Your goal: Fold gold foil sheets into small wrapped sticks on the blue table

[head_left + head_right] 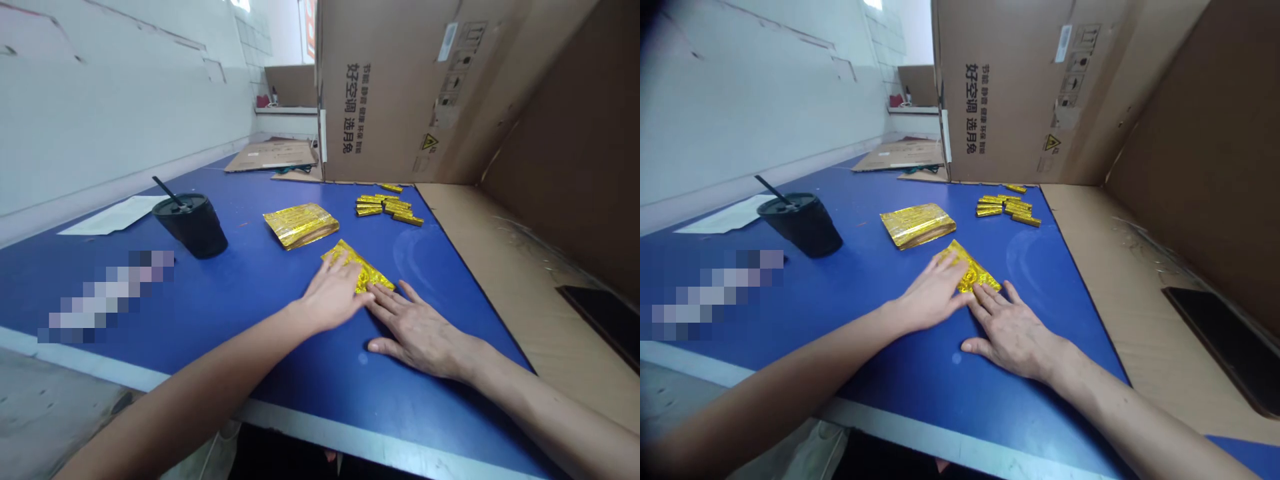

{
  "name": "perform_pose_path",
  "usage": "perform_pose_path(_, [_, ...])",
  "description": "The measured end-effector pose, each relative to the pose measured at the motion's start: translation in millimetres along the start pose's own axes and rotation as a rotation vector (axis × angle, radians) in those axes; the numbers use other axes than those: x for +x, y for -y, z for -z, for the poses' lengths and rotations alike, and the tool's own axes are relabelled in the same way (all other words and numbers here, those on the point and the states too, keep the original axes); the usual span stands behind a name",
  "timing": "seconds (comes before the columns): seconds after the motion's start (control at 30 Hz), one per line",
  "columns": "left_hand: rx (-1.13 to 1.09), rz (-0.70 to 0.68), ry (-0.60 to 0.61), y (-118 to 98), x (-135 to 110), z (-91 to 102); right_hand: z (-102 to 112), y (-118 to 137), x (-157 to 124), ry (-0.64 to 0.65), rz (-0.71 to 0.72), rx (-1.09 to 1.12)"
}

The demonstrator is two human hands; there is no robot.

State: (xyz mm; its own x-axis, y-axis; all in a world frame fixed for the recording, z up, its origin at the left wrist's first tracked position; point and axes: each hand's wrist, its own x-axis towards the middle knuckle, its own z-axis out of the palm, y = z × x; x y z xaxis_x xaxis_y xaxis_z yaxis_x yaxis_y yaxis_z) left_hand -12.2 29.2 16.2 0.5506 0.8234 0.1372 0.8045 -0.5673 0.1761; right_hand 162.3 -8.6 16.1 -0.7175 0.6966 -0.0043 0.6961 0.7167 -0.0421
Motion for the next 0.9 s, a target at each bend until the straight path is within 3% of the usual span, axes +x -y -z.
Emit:
perform_pose_path(0.1, [-0.186, -0.234, 0.185, -19, -8, 0.8, 4, -2, -2, 0.015, 0.028, 0.100])
perform_pose_path(0.2, [-0.299, -0.284, 0.286, -25, -11, 1.0, 6, -6, -3, 0.024, 0.029, 0.173])
perform_pose_path(0.3, [-0.321, -0.286, 0.326, -17, -9, -0.7, 8, -8, -2, 0.033, 0.042, 0.181])
perform_pose_path(0.43, [-0.187, -0.193, 0.337, 11, 0, -4.0, 11, -17, -1, 0.020, 0.009, 0.116])
perform_pose_path(0.6, [-0.013, 0.024, 0.302, 42, 5, -4.9, 12, -50, -7, -0.006, -0.151, 0.001])
perform_pose_path(0.77, [0.039, 0.095, 0.275, 29, 1, -9.3, 8, -64, -9, -0.082, -0.239, -0.082])
perform_pose_path(0.83, [0.046, 0.126, 0.250, 21, 0, -12.7, 6, -54, -7, -0.161, -0.266, -0.087])
perform_pose_path(0.9, [0.050, 0.151, 0.224, 15, 0, -16.3, 3, -37, -3, -0.175, -0.203, -0.021])
